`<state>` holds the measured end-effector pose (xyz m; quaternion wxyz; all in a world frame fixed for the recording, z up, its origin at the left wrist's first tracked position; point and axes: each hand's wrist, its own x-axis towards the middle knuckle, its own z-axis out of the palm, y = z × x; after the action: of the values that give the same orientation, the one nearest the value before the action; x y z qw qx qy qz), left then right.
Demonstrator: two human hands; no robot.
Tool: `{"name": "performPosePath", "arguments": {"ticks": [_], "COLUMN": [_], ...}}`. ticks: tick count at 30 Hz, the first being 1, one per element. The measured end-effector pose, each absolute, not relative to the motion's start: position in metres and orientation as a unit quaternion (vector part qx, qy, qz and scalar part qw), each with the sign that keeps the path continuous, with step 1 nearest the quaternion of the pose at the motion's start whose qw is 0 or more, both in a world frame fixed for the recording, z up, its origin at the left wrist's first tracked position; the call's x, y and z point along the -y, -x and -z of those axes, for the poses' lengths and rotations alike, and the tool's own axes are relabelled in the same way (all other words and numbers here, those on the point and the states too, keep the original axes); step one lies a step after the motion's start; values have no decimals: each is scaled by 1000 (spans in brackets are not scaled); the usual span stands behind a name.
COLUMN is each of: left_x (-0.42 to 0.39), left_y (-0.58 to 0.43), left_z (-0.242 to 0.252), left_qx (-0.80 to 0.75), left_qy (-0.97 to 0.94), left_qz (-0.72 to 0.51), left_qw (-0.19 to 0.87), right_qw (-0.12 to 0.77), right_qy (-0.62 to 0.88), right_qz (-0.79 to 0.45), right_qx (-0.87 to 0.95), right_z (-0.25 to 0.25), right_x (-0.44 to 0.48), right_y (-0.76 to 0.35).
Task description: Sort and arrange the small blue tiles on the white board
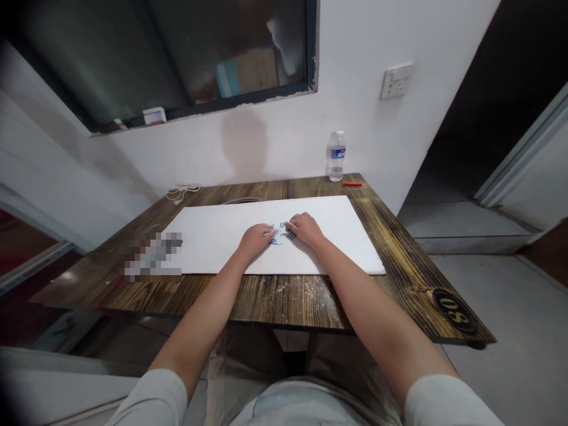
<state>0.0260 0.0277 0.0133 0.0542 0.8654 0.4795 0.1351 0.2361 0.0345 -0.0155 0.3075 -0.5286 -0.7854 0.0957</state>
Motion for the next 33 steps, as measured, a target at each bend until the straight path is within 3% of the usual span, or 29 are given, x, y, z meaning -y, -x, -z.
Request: {"name": "performPosePath", "arguments": {"ticks": [6, 13, 23, 33], "left_x": [-25, -21, -25, -27], "left_y": [-28, -31, -27, -29], "left_z": [-4, -21, -8, -2], "left_qx": [-442, -491, -395, -553], "left_qy": [-893, -860, -914, -827], "left_qz": [-65, -134, -62, -103], "left_qw": [53, 27, 68, -1], "right_qw": [268, 321, 228, 240], "right_qy": [534, 536, 555, 536], "right_qz": [-44, -73, -44, -46], "right_qx": [801, 777, 799, 808], "right_z": [17, 15, 27, 22], "right_x": [-32, -31, -33, -31], "right_y": [-233, -233, -231, -231]}}
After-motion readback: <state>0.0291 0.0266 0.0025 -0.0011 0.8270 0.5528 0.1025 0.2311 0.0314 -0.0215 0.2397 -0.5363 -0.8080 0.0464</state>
